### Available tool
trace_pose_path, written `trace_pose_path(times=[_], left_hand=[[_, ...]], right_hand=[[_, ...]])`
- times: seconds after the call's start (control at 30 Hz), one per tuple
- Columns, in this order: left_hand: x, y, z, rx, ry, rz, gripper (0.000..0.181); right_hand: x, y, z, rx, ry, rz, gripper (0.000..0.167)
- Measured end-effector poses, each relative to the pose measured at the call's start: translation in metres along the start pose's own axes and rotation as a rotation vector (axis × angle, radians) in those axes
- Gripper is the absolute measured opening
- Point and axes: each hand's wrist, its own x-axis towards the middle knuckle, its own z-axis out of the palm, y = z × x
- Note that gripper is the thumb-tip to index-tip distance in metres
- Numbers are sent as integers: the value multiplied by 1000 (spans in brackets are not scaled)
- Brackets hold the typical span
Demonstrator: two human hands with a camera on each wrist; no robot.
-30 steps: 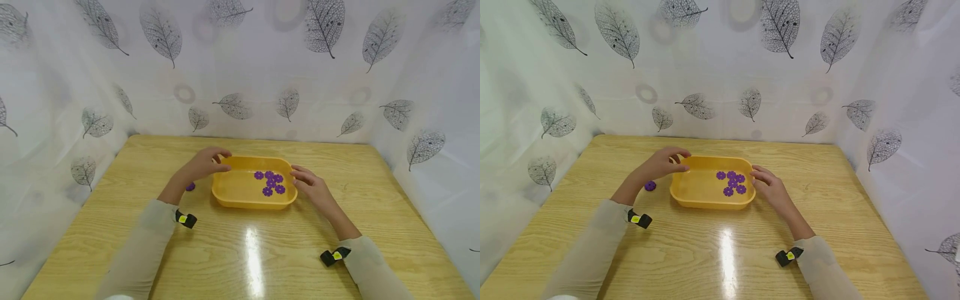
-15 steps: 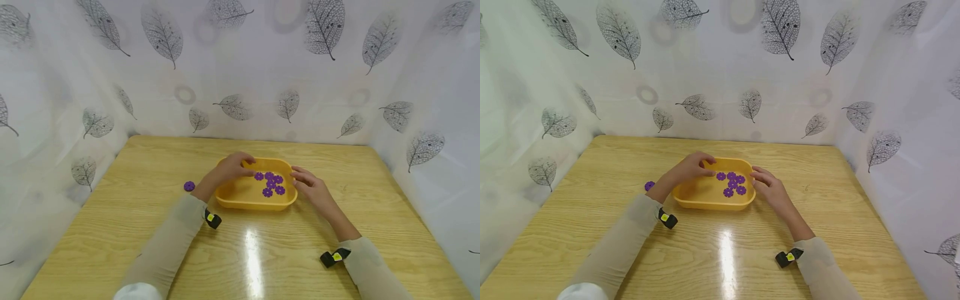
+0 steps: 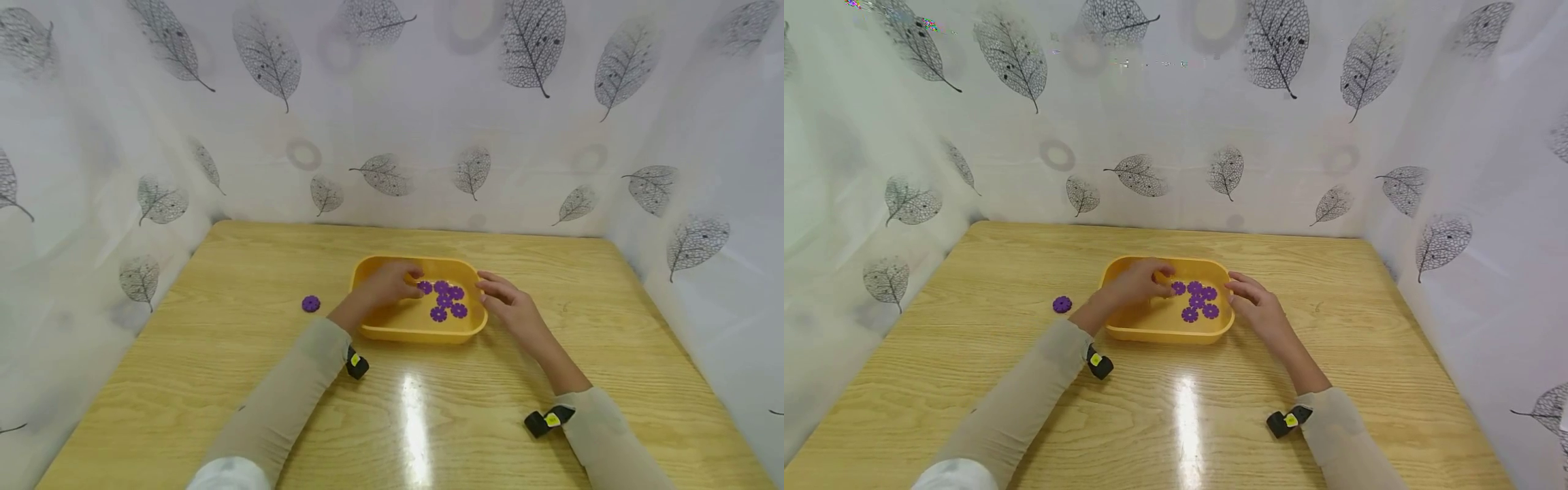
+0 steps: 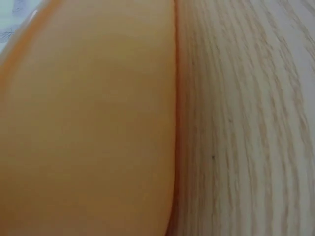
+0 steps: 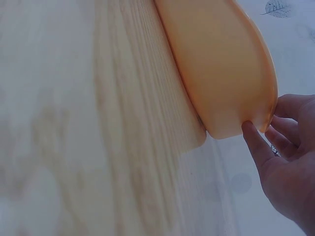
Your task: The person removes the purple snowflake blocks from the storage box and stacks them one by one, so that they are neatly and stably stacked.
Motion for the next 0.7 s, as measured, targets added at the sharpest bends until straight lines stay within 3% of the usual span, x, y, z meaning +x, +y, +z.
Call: trace_pose_path(times=[0.13, 0.37, 0.7], left_hand=[[-1, 2, 2, 56, -29, -9, 42], [6, -6, 11, 155, -65, 23, 41], [16, -17, 21, 193, -45, 14, 34]], right_hand=[[-1, -3, 0, 0, -7, 6, 43], [-1, -3, 0, -13, -9, -6, 42], [4, 15, -3, 4, -11, -6, 42]])
